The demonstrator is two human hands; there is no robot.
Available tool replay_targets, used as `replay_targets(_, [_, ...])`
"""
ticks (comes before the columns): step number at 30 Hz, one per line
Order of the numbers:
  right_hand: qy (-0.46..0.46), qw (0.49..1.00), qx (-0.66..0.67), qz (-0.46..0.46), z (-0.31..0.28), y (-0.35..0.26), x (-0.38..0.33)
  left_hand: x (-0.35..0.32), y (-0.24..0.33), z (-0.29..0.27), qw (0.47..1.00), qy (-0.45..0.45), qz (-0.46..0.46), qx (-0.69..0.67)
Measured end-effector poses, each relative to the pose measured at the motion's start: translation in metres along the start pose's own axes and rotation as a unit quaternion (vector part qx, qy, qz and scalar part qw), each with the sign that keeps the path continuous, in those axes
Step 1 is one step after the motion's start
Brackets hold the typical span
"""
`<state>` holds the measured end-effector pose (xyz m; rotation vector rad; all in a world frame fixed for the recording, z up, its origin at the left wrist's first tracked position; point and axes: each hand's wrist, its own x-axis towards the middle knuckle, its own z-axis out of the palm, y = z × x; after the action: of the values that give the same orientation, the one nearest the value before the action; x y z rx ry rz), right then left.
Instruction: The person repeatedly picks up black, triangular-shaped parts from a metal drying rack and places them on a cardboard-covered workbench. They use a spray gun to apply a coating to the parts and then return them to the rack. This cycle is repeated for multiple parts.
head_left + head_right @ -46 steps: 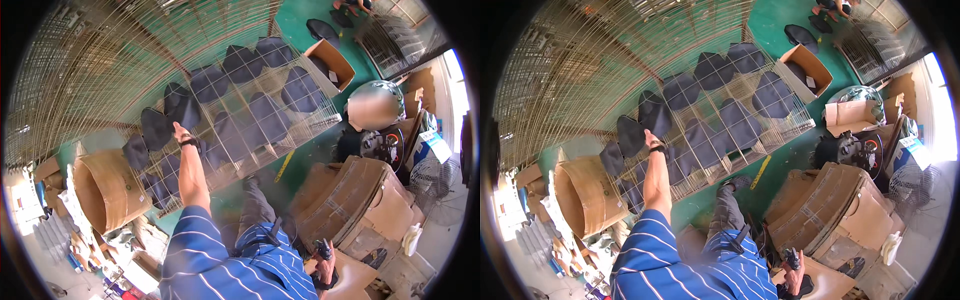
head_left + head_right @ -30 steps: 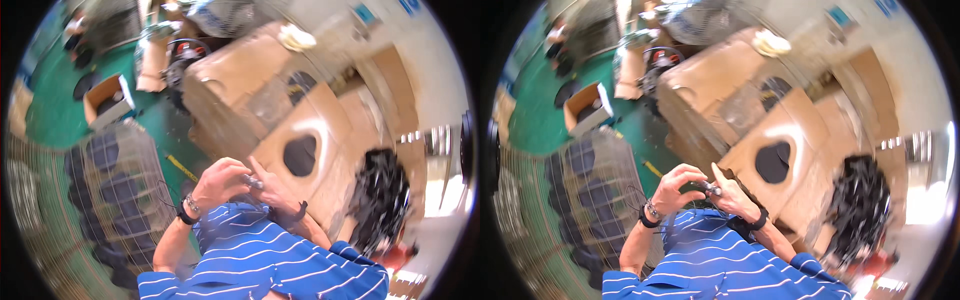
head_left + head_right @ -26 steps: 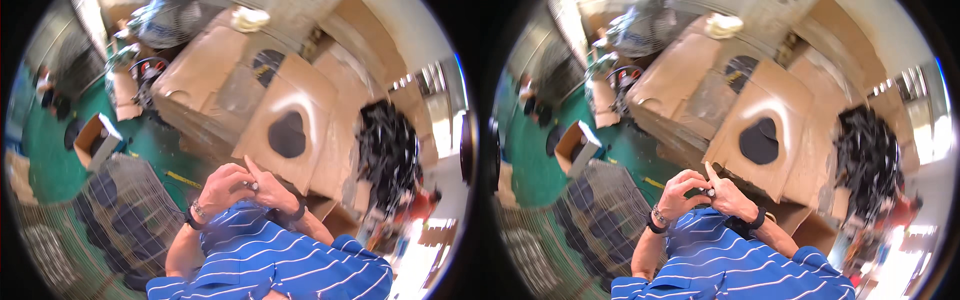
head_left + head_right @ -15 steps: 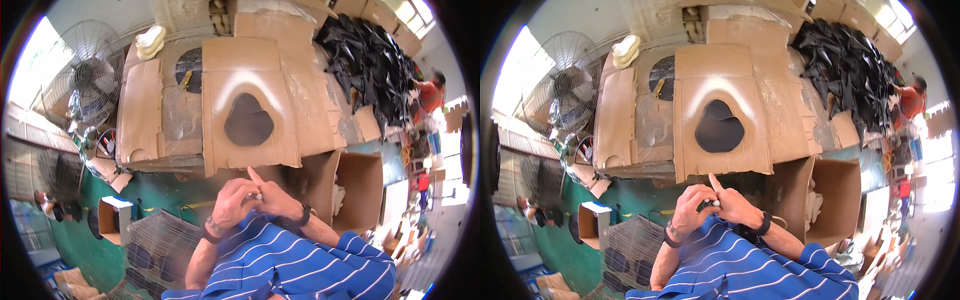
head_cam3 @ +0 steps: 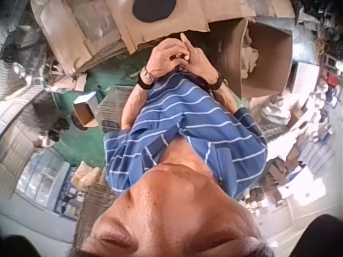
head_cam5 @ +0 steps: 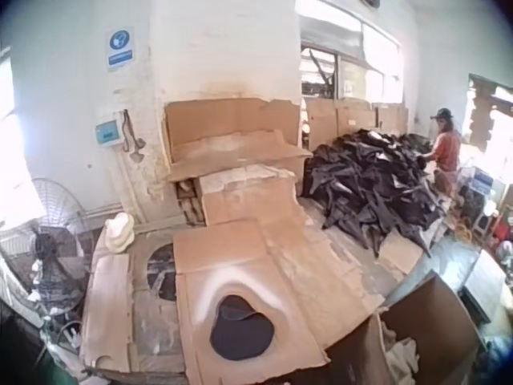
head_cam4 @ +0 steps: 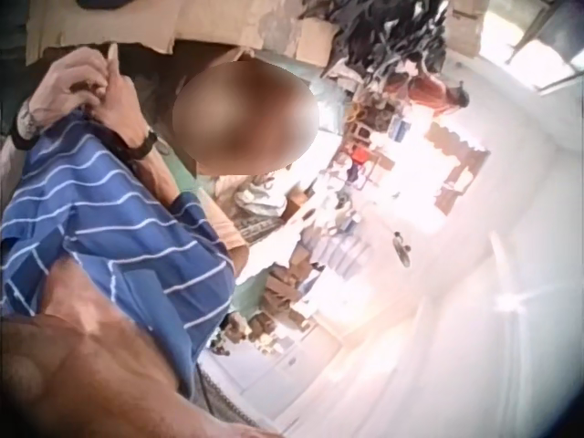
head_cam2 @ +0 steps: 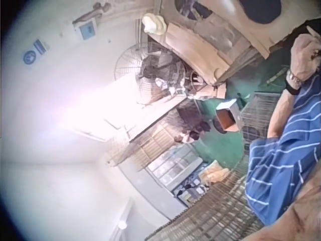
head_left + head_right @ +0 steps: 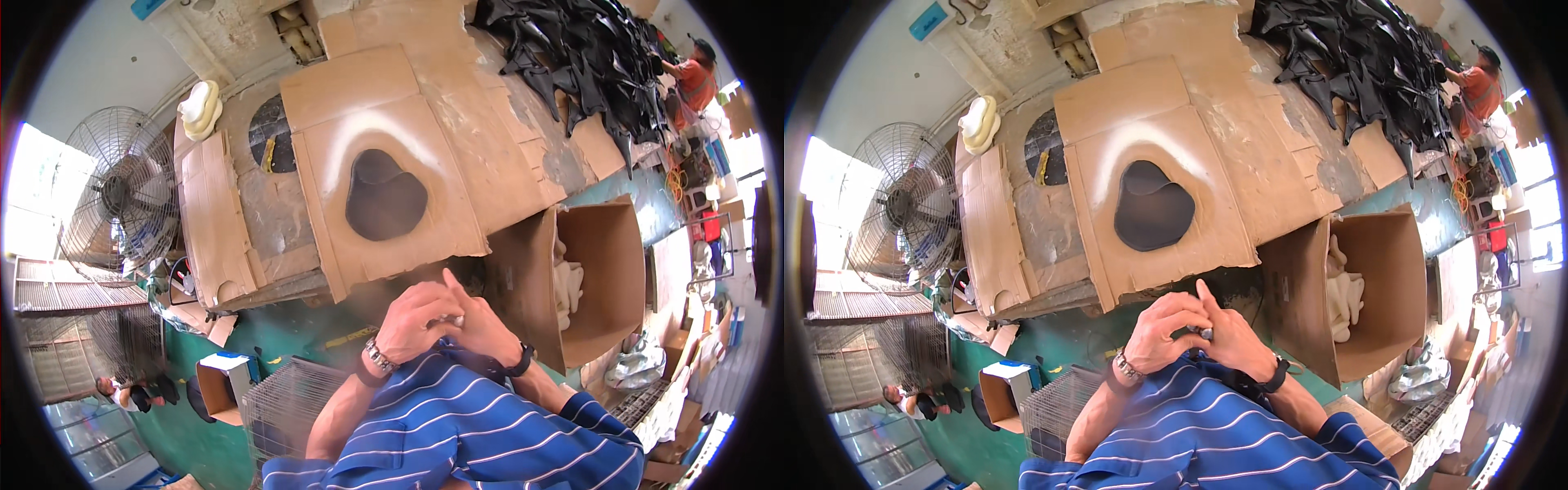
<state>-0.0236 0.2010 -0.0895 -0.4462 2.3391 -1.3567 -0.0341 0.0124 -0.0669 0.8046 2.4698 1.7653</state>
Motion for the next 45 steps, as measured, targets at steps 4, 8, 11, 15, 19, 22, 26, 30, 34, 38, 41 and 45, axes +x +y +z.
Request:
replay_targets(4, [0.078, 0.994, 0.025, 0.074, -0.029, 0.002, -0.020, 0.015, -0.038, 0.001, 0.996, 0.012, -0.083, 0.013])
replay_targets(8, [0.127, 0.983, 0.095, 0.094, -0.055, 0.008, -0.040, 0.025, -0.178, 0.009, 0.973, 0.066, -0.109, 0.191])
replay_targets(11, [0.141, 0.983, 0.099, 0.064, -0.073, -0.001, -0.046, 0.019, -0.259, 0.009, 0.927, 0.027, -0.209, 0.310])
replay_targets(15, [0.164, 0.984, 0.050, 0.056, -0.103, -0.008, -0.055, 0.023, -0.289, 0.011, 0.883, -0.036, -0.296, 0.362])
replay_targets(19, [0.148, 0.982, 0.048, 0.111, -0.127, -0.010, -0.063, 0.024, -0.286, 0.020, 0.877, -0.024, -0.308, 0.368])
replay_targets(22, [0.141, 0.984, 0.054, 0.097, -0.138, -0.011, -0.060, 0.016, -0.291, 0.020, 0.881, 0.010, -0.308, 0.360])
replay_targets(26, [0.127, 0.988, 0.058, 0.068, -0.151, -0.013, -0.044, 0.014, -0.291, 0.018, 0.876, 0.017, -0.313, 0.367])
replay_targets(30, [0.123, 0.991, 0.025, 0.035, -0.161, -0.017, -0.037, 0.008, -0.290, 0.012, 0.872, 0.021, -0.316, 0.374])
replay_targets(34, [0.147, 0.988, 0.028, 0.033, -0.156, -0.028, -0.052, -0.005, -0.298, 0.007, 0.900, 0.084, -0.292, 0.312])
replay_targets(38, [0.140, 0.988, -0.011, 0.066, -0.144, -0.038, -0.069, -0.017, -0.279, 0.003, 0.925, 0.166, -0.251, 0.233])
replay_targets(41, [0.103, 0.991, -0.029, 0.076, -0.133, -0.047, -0.078, -0.045, -0.251, -0.005, 0.908, 0.122, -0.358, 0.179])
replay_targets(45, [0.044, 0.999, 0.008, 0.022, -0.109, -0.056, -0.075, -0.126, -0.242, 0.000, 0.877, 0.147, -0.441, 0.122])
